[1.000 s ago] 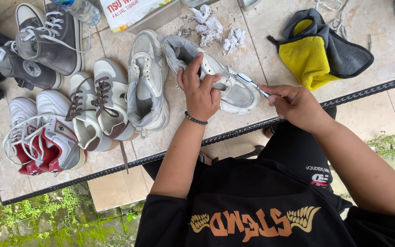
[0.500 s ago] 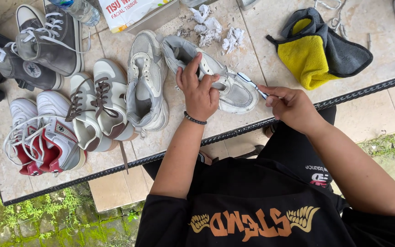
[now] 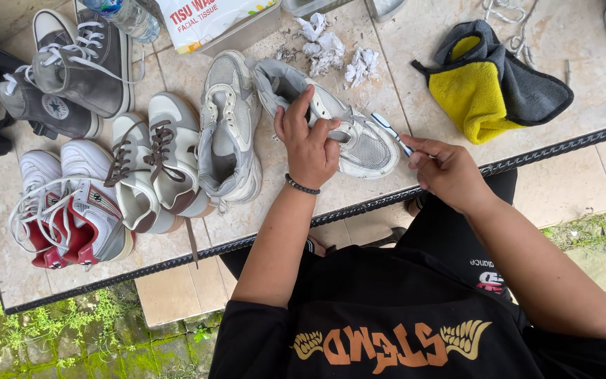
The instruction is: Cleaning white sneakers using a toothbrush and tissues
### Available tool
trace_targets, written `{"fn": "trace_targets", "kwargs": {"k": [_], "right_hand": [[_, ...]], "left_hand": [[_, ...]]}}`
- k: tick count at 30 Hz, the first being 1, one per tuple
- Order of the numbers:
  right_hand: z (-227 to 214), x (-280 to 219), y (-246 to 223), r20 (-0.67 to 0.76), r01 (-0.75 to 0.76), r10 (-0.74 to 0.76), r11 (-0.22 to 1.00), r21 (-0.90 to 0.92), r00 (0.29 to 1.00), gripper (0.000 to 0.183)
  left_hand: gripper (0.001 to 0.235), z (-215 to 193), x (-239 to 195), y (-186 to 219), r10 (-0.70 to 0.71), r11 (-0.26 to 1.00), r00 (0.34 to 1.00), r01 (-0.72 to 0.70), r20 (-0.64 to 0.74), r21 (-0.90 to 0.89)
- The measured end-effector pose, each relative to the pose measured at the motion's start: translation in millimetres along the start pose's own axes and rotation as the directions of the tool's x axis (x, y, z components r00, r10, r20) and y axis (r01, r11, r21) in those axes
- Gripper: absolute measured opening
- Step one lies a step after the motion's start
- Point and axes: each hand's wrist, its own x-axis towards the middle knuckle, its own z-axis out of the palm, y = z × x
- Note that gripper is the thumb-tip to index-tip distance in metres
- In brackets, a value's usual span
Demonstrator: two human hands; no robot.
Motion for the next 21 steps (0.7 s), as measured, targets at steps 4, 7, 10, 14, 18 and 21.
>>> {"fn": "trace_targets", "kwargs": {"k": [4,7,10,14,18,21], "right_hand": [[-7,-35,-34,-0.026,-0.037,0.037,0.999,-0.003,0.999,0.037],[-14,-44,-42,0.027,-0.216,0.216,0.976,-0.02,0.976,0.04],[-4,-32,-44,0.02,-0.164,0.164,0.986,-0.016,0.986,0.039],[8,-9,-50,0.044,-0.133,0.133,0.991,0.002,0.99,0.038],[4,-19,-47,0.05,-0.134,0.137,0.989,-0.067,0.989,0.037],[-12,-43,-53,0.059,-0.141,0.148,0.984,-0.111,0.987,0.038]], "left_hand": [[0.016,-2,0,0,-0.004,1.0,1.0,0.004,0.003,0.0],[0.019,-8,2,6,-0.105,0.994,0.989,0.106,0.101,0.0],[0.02,-9,4,7,-0.112,0.993,0.989,0.114,0.095,-0.009],[0.019,-11,4,8,-0.114,0.993,0.989,0.115,0.095,-0.008],[0.019,-10,2,7,-0.115,0.993,0.989,0.115,0.096,-0.003],[0.02,-9,2,6,-0.113,0.993,0.989,0.114,0.099,-0.009]]}}
